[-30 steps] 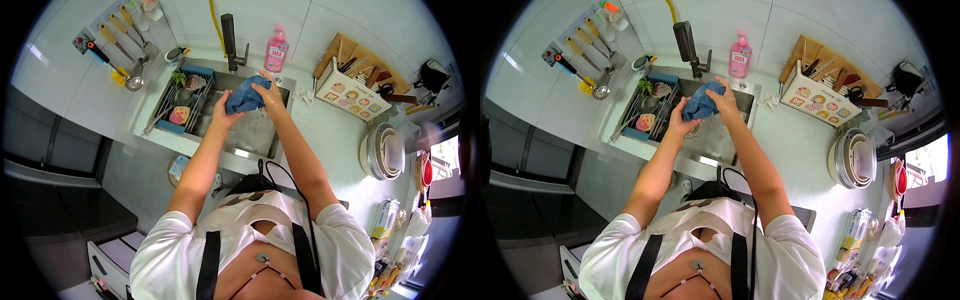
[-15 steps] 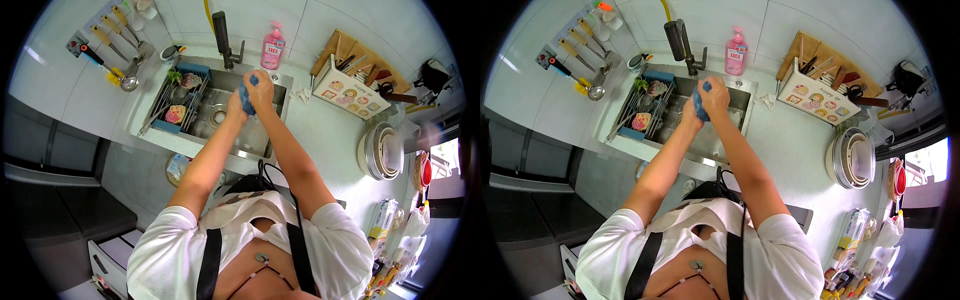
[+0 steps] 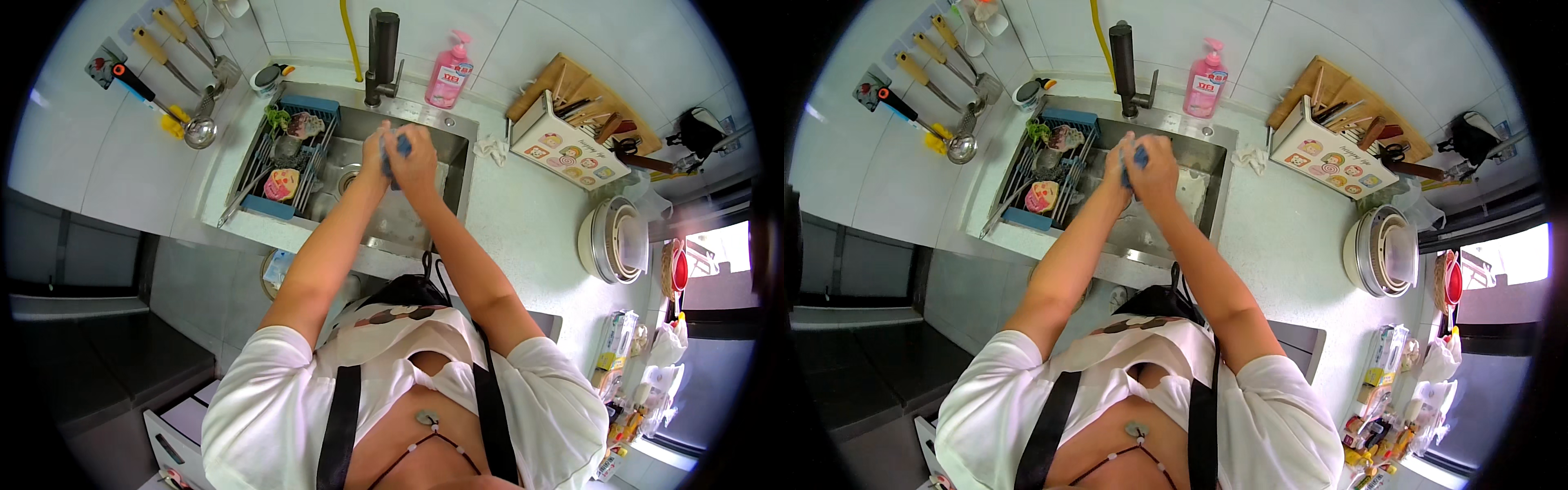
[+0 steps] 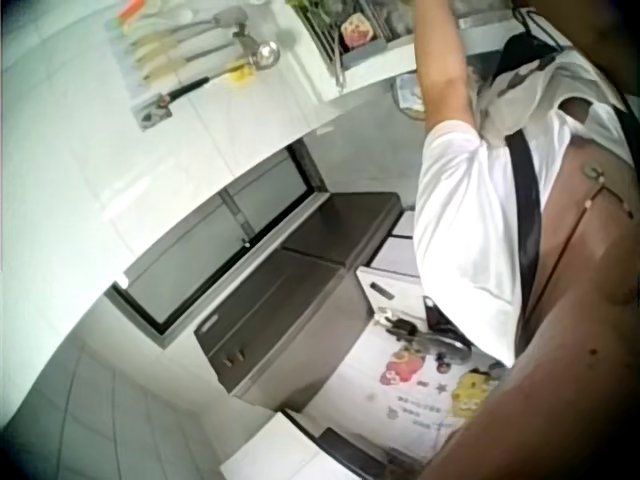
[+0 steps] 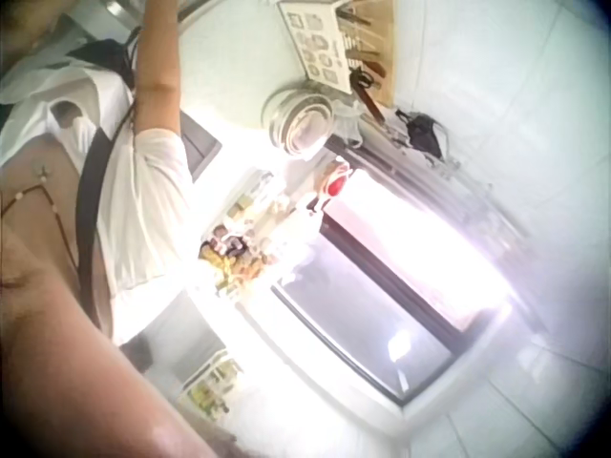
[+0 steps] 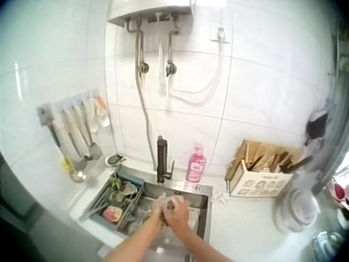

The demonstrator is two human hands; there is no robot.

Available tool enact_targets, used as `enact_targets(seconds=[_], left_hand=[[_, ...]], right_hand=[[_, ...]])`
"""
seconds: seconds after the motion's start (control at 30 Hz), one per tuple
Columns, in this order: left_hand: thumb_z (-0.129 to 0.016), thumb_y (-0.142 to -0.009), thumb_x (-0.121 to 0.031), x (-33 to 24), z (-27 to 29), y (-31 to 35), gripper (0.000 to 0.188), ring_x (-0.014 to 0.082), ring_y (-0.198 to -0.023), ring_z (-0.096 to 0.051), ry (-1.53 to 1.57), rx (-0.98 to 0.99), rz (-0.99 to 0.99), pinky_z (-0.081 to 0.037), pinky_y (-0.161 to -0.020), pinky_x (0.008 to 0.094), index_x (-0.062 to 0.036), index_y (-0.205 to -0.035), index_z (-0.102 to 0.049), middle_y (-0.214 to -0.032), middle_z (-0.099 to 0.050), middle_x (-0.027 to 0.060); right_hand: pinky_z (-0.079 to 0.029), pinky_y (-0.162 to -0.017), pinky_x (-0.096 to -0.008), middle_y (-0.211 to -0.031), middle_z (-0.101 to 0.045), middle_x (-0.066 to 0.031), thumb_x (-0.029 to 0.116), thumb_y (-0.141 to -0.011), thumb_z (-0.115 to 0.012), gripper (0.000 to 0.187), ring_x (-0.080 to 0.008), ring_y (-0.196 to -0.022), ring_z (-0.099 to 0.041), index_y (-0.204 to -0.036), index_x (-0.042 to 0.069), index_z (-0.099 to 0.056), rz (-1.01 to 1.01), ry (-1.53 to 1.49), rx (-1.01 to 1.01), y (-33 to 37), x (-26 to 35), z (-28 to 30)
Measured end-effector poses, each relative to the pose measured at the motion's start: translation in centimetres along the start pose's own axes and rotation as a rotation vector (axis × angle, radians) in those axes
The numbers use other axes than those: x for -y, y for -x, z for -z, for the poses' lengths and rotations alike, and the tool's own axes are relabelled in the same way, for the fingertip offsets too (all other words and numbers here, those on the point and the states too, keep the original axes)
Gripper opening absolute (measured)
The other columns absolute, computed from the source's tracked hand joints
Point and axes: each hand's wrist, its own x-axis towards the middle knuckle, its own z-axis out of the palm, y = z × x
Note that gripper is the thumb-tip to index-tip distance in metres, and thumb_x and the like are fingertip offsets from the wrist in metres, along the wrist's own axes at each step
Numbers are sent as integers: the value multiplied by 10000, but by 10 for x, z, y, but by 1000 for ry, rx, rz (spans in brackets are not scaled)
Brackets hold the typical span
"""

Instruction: The person washes a blue cloth in a sink by applying soap, scrubbing the fabric with their hands, and rinsing it under running water.

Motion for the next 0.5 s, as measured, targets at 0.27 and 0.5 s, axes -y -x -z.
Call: enact_targets(seconds=[0.27,0.5], left_hand=[[-449,-848,-279,8,-7,0,212,188,-701,-574,-52,-39,-8,-468,-649,316,-89,-835,-541,-776,-577,51],[-466,-838,-263,8,30,-25,216,182,-671,-568,85,378,264,-457,-591,313,-64,-816,-548,-792,-581,73]], right_hand=[[-443,-605,-354,-749,-521,-119,142,-681,-628,125,-315,-706,-537,-713,74,-528,-154,265,-28,-17,-24,-7],[-431,-554,-389,-711,-521,-144,90,-677,-614,123,-344,-628,-518,-686,55,-497,211,264,-8,2,1,-15]])
